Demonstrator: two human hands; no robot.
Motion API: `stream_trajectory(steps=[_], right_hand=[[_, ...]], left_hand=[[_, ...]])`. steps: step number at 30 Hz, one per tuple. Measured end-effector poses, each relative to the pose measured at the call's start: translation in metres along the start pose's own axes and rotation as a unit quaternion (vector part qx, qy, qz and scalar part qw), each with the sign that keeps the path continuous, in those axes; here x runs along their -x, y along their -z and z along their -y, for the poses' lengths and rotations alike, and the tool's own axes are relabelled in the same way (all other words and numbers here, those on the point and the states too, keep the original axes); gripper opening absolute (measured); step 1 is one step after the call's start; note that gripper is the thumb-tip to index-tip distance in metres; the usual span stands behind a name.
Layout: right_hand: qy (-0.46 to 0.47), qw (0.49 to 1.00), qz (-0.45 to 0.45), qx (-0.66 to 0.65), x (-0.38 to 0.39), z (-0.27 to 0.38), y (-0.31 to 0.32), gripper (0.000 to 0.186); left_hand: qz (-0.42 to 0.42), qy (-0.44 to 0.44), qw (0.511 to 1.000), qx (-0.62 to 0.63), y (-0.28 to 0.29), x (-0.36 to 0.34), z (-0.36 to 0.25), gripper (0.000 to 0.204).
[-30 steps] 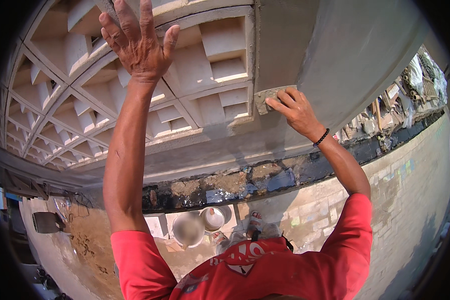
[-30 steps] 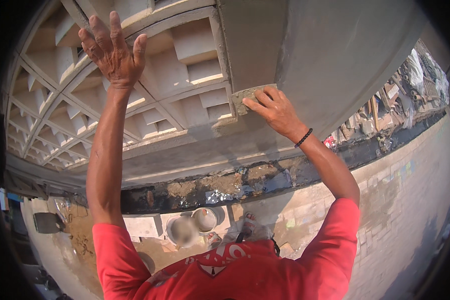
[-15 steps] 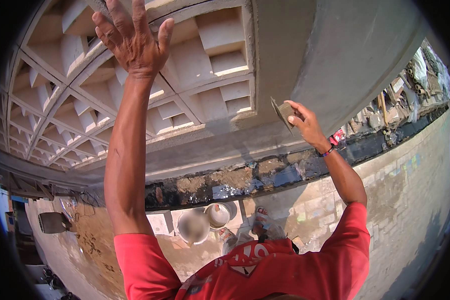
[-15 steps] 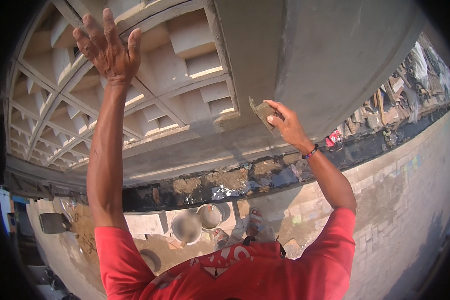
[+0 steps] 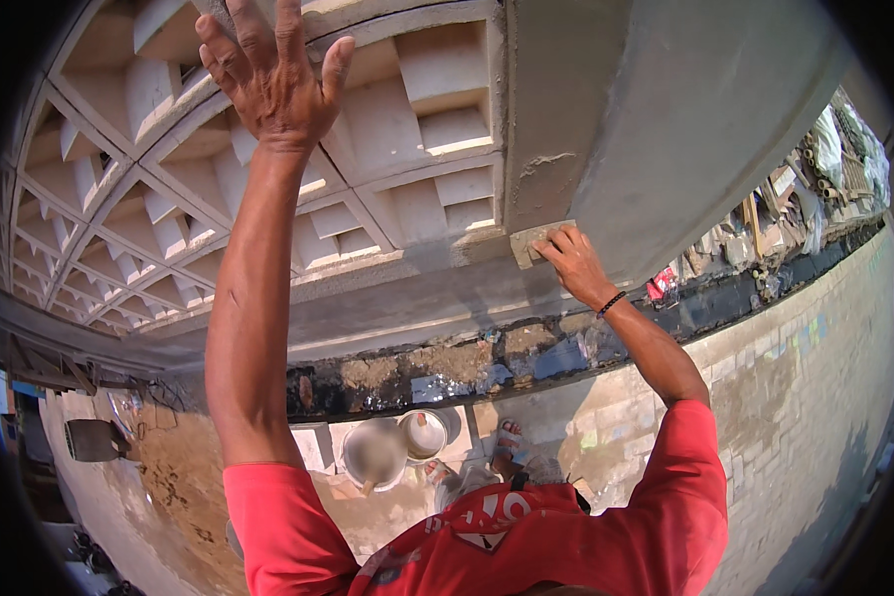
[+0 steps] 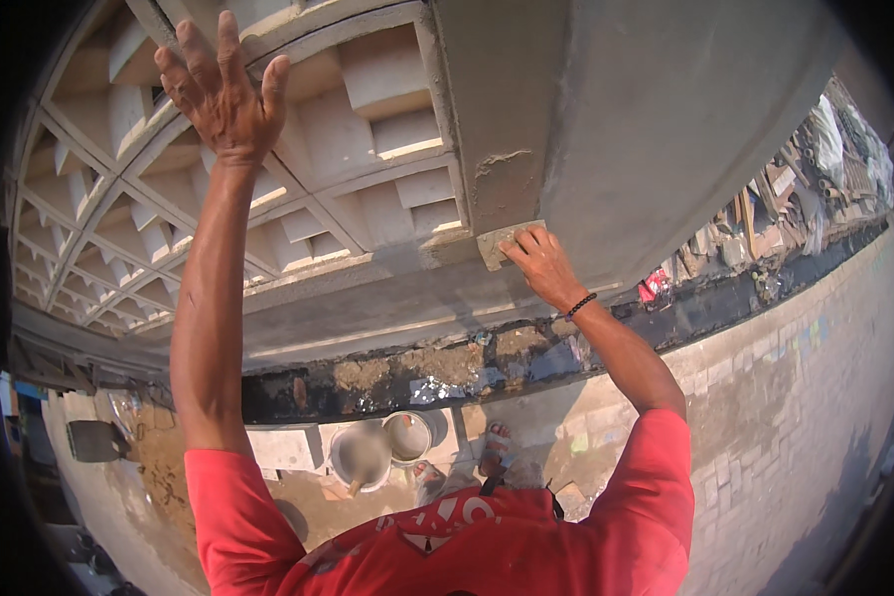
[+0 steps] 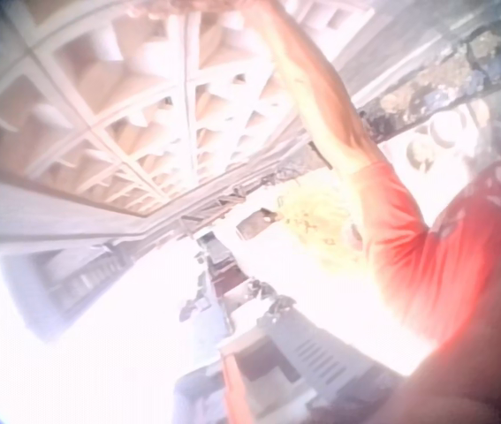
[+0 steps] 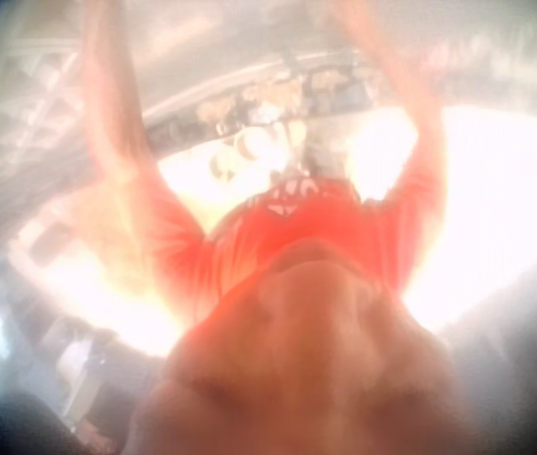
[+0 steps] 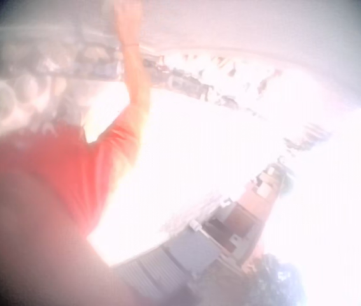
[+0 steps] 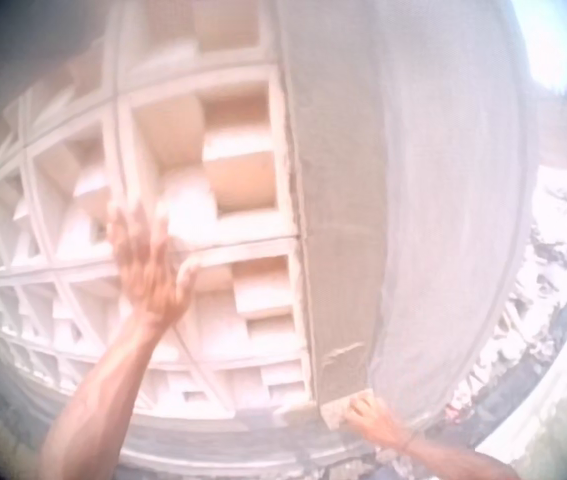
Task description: The person applies plaster to a ceiling using a trowel, smoothing the surface along the edges of a decorative grid. The person repeatedly scoops plaster from a bucket and spreads it across the ceiling area.
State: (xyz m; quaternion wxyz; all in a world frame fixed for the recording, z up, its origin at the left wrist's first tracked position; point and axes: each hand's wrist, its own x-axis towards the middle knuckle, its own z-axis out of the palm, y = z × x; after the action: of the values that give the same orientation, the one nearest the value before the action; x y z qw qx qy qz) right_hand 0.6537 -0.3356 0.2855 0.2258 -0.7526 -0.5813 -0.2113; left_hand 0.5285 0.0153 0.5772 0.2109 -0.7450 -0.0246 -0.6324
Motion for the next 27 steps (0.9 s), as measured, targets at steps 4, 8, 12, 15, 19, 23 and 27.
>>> stream_trajectory(steps=[4, 8, 12, 15, 19, 23, 27], right_hand=[[-0.009, 0.992, -0.112, -0.065, -0.040, 0.017, 0.062, 0.050], [0.002, 0.971, -0.239, 0.013, -0.109, 0.005, 0.137, 0.052], [0.037, 0.977, -0.208, 0.038, -0.106, -0.010, 0.116, 0.055], [0.024, 0.989, -0.146, 0.031, -0.062, -0.009, 0.059, 0.056], [0.002, 1.000, -0.017, 0.011, 0.008, -0.013, -0.022, 0.059], [-0.018, 0.998, 0.029, -0.055, 0.016, -0.002, -0.020, 0.058], [-0.009, 0.985, -0.156, -0.078, -0.054, 0.017, 0.075, 0.054]], left_hand=[[-0.018, -0.023, 0.994, -0.106, 0.005, 0.003, -0.001, 0.074], [-0.053, -0.037, 0.992, -0.111, -0.005, 0.002, 0.003, 0.073], [-0.051, -0.042, 0.992, -0.111, -0.002, 0.000, -0.002, 0.072], [-0.091, -0.074, 0.986, -0.121, -0.012, -0.002, 0.012, 0.072], [-0.108, -0.094, 0.982, -0.124, -0.014, -0.007, 0.009, 0.072], [-0.126, -0.110, 0.974, -0.151, -0.018, -0.007, 0.022, 0.071], [-0.127, -0.111, 0.974, -0.154, -0.019, -0.004, 0.025, 0.070]])
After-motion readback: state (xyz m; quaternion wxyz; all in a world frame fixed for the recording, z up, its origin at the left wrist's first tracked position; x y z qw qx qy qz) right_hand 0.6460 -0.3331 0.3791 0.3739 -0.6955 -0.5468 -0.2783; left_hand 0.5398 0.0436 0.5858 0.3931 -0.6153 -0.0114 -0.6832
